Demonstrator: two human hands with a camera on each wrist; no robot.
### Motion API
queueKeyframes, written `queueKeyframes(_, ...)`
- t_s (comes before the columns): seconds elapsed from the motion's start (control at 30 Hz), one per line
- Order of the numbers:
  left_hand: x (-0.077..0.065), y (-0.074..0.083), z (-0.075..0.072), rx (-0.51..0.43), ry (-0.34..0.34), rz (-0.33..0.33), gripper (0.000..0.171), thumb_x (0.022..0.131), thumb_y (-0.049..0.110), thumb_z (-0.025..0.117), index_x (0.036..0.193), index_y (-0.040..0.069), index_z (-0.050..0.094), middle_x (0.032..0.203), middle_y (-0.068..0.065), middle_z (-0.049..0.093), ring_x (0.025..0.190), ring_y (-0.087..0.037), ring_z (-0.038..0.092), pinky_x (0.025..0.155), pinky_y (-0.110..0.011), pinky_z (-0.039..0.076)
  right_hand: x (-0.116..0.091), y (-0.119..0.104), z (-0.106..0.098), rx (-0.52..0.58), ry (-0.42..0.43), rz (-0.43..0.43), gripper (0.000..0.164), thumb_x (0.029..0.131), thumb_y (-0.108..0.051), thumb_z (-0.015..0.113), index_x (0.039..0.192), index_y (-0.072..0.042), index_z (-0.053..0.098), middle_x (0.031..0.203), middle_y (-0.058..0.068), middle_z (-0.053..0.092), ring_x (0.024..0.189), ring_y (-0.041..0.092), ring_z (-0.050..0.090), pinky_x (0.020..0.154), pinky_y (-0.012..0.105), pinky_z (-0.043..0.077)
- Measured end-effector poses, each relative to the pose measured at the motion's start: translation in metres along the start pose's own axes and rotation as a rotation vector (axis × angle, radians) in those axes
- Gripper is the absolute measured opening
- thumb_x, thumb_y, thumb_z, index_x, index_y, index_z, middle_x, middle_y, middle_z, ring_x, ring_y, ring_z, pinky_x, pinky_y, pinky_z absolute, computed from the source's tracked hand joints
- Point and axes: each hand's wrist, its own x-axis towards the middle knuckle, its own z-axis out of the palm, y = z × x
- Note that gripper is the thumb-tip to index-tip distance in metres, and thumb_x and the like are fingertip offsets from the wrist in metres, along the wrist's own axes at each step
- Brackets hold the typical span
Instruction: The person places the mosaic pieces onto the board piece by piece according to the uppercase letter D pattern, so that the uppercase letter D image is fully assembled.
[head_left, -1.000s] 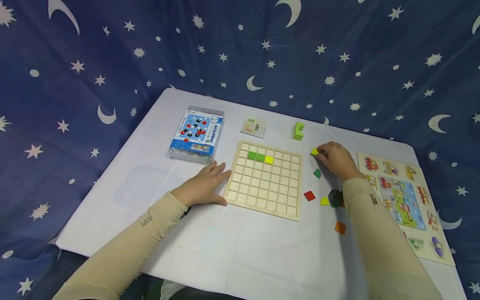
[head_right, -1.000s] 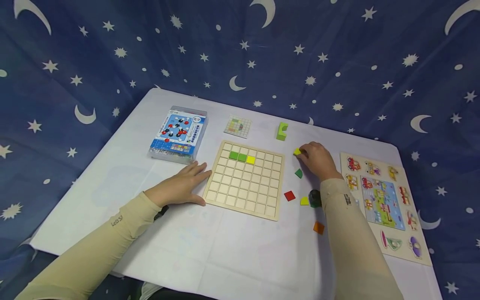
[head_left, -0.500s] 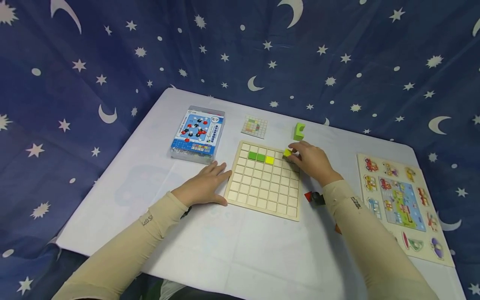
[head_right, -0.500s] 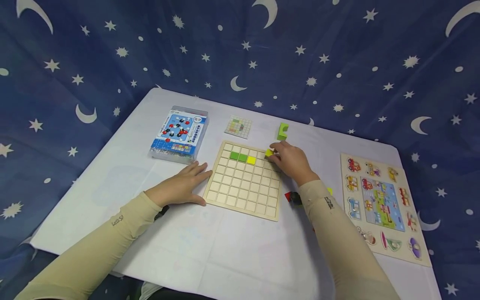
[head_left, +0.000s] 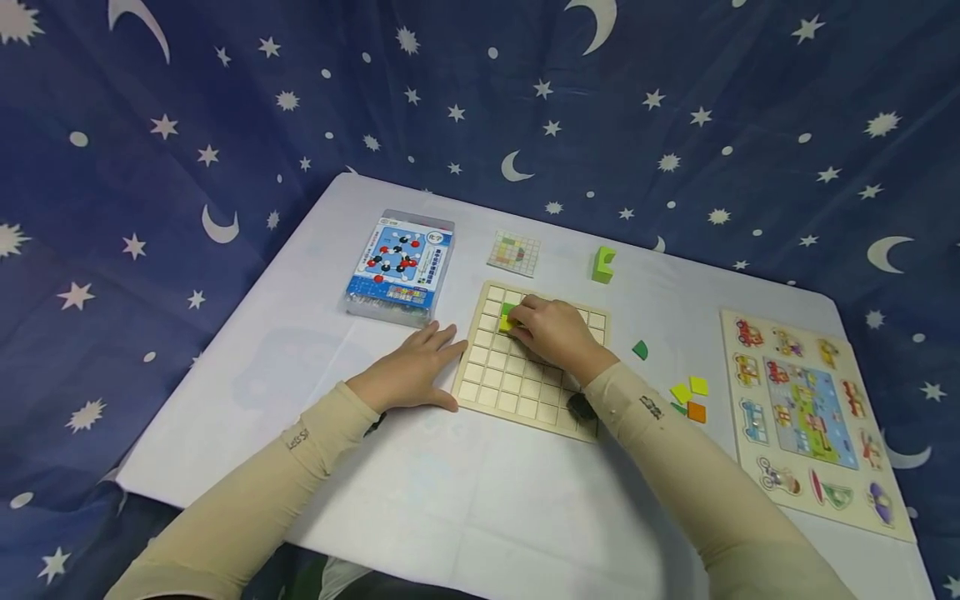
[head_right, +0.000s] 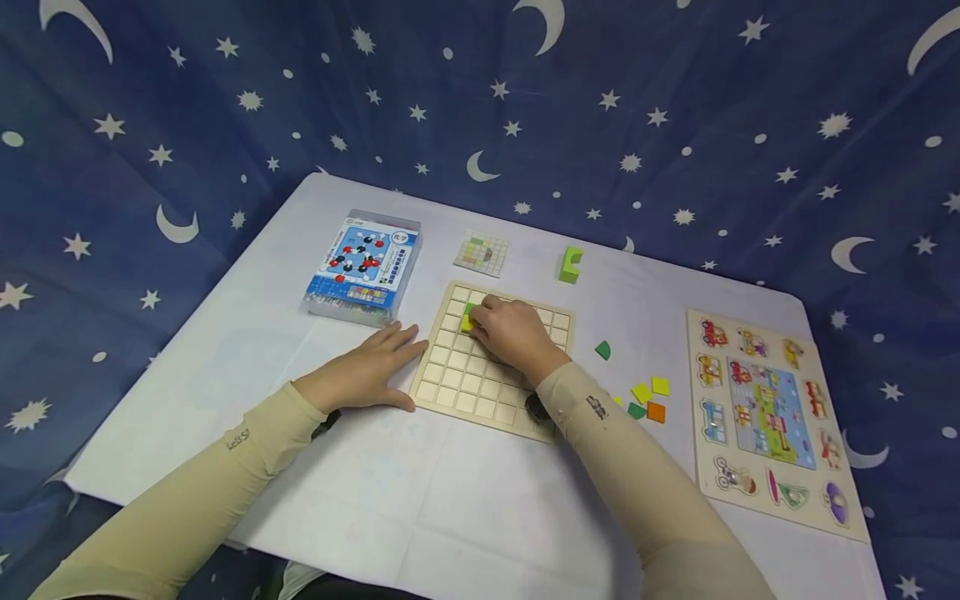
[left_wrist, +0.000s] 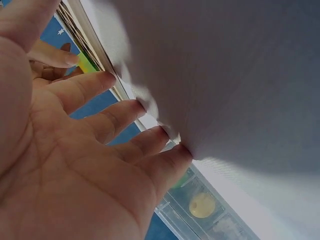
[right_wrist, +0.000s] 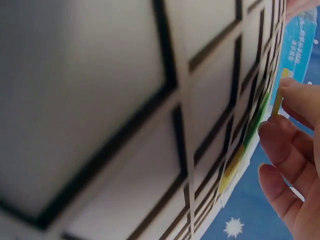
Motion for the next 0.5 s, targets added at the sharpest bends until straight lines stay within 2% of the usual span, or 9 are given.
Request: queueKeyframes(0.5, 0.0008, 0.0010, 0.0003, -0.012, -0.013, -0.017, 0.100, 0.078, 0.053, 0.078, 0.156, 0.012, 0.031, 0.164, -0.016, 0.018, 0.151, -0.040, 0.007, 0.122, -0.052, 0.014, 0.0044, -0.0021, 0.0091, -0.068, 0.013, -0.060, 0.011, 0.093, -0.021, 0.071, 0.094, -0.012, 0.075, 0.086, 0.004, 0.065, 0.068, 0.019, 0.065, 0.066, 0.037, 0.057)
